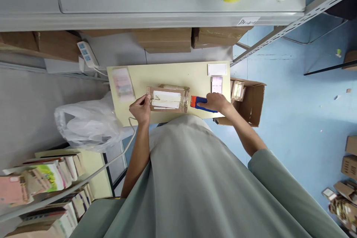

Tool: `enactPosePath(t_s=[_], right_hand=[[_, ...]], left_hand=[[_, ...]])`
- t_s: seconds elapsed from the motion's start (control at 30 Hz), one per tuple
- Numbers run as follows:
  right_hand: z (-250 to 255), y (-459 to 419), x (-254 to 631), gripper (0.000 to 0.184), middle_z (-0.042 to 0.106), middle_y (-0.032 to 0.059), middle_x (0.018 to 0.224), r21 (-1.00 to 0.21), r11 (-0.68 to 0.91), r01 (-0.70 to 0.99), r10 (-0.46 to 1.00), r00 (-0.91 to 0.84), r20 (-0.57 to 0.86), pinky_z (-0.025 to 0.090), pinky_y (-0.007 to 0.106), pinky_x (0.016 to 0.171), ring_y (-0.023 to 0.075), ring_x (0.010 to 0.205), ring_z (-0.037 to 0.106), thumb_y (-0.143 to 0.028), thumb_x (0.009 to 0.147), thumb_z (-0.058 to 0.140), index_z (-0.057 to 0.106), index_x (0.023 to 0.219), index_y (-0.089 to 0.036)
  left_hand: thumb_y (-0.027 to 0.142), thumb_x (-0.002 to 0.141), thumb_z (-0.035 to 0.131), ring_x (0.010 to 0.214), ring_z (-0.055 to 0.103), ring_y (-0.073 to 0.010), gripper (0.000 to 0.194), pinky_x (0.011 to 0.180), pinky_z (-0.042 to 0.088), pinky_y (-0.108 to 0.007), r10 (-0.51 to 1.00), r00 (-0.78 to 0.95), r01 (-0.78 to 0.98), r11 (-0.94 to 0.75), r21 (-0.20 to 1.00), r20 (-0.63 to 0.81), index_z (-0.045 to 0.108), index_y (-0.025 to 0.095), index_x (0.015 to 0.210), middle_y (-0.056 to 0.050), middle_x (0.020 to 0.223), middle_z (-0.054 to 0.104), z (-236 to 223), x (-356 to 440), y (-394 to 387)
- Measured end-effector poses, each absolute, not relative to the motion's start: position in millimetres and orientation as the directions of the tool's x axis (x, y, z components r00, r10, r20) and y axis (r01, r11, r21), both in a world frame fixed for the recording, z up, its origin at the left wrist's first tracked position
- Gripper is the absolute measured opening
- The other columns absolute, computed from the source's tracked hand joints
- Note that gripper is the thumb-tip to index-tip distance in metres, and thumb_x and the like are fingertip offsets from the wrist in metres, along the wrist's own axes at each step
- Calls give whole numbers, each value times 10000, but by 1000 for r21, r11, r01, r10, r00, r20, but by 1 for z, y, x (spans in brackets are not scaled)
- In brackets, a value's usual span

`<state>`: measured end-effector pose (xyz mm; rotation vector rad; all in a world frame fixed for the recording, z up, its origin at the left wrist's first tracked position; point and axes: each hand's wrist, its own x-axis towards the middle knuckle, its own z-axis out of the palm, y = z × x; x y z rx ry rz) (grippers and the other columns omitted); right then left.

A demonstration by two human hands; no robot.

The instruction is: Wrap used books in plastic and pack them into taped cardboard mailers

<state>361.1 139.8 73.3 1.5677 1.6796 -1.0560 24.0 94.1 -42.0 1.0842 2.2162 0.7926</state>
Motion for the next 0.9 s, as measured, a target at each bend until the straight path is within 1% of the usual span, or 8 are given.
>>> enactPosePath(t_s=[0.17, 0.3, 0.4, 0.5, 0.6, 0.67, 0.77, 0.9], right_hand=[[73, 129, 340, 569, 813, 250, 1256, -96, -35, 995, 555, -61, -830, 551, 344, 858, 361, 1178, 786, -598, 1108, 599, 757, 1310, -90], [71, 117, 327, 535, 821, 239, 1191, -29, -30, 999, 625, -4, -781, 572, 334, 838, 341, 1129, 806, -565, 1125, 598, 750, 1291, -80], [64, 107, 317, 517, 818, 240, 1124, 19, -20, 1000, 708, 27, -706, 588, 362, 804, 357, 1070, 818, -543, 1135, 587, 744, 1276, -71], [49, 99, 306, 501, 807, 269, 1053, 58, -50, 997, 785, 75, -615, 594, 397, 775, 389, 1007, 820, -497, 1136, 589, 731, 1272, -36], [30, 95, 296, 476, 800, 299, 1020, 52, -106, 993, 828, 118, -548, 598, 414, 769, 402, 978, 818, -437, 1136, 592, 720, 1279, -2], [18, 96, 291, 469, 801, 293, 1006, 53, -152, 987, 827, 157, -540, 602, 411, 780, 393, 973, 822, -431, 1136, 600, 720, 1279, -1], [8, 99, 284, 432, 814, 256, 1017, 67, -202, 977, 785, 203, -586, 602, 383, 789, 366, 992, 830, -447, 1128, 637, 740, 1260, -48], [15, 98, 280, 375, 830, 237, 1092, 69, -259, 964, 756, 246, -607, 596, 346, 808, 345, 1044, 835, -454, 1133, 645, 757, 1266, -121]], left_hand=[[392, 952, 712, 1098, 823, -302, 332, 1004, 654, -401, 845, -495, 511, 471, 719, -202, 877, 159, 1121, -97, 1088, 878, -42, 24, 96], [357, 948, 743, 1075, 833, -291, 275, 1007, 648, -373, 831, -521, 497, 482, 721, -195, 885, 159, 1076, -82, 1077, 884, -44, 26, 96], [328, 939, 758, 1053, 839, -289, 231, 991, 645, -353, 831, -523, 486, 474, 734, -190, 888, 156, 1021, -85, 1053, 885, -46, 27, 96], [340, 937, 756, 1030, 838, -293, 218, 982, 642, -367, 844, -495, 489, 466, 737, -205, 885, 171, 987, -80, 1032, 885, -47, 27, 95], [371, 930, 752, 994, 831, -296, 228, 948, 640, -371, 839, -499, 497, 481, 722, -215, 877, 183, 961, -73, 990, 881, -47, 23, 94], [394, 925, 748, 957, 825, -290, 246, 910, 635, -358, 833, -507, 489, 491, 721, -223, 869, 182, 951, -71, 958, 874, -47, 19, 92], [416, 928, 733, 936, 818, -270, 269, 890, 627, -339, 834, -492, 456, 492, 741, -251, 852, 178, 970, -74, 960, 868, -47, 11, 90], [388, 932, 711, 988, 810, -253, 246, 963, 629, -356, 826, -490, 454, 514, 728, -278, 803, 199, 1061, -84, 1064, 860, -45, 0, 88]])
